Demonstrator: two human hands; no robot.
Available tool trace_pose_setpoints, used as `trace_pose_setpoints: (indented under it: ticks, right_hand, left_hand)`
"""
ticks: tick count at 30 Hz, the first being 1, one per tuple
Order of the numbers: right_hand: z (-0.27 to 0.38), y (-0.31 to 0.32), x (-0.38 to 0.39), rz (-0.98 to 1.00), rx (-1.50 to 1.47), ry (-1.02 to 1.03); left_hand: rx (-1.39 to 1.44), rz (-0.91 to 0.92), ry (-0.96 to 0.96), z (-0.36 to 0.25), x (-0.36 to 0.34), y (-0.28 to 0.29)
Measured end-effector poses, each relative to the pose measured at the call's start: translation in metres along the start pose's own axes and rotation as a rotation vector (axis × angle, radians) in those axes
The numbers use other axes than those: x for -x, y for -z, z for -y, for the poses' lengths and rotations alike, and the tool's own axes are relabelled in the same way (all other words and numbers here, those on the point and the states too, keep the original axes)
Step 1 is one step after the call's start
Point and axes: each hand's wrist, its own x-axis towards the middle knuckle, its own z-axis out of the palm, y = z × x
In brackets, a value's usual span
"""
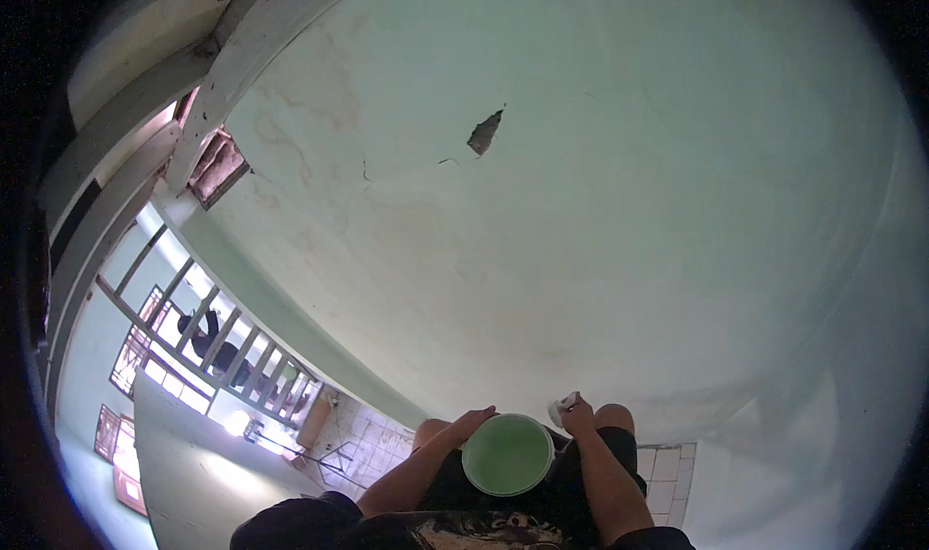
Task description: The person dips a paintbrush into a bucket of paint and applies the paint to the ceiling with the brush.
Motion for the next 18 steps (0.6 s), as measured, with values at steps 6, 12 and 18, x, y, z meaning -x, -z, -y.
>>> trace_pose_setpoints:
  ticks: [6,12,18]
  right_hand:
    - [0.0,0.005,0.01,-0.032,0.082,-0.015]
    - [0.013,0.012,0.014,-0.019,-0.174,-0.011]
    - [0.024,0.017,0.008,-0.096,-0.006,0.06]
  left_hand:
    - [-0.013,-0.024,0.015,-0.008,0.007,-0.002]
    - [0.397,0.087,0.133,-0.016,0.016,0.003]
    - [0.268,0.092,0.201,-0.039,0.024,0.019]
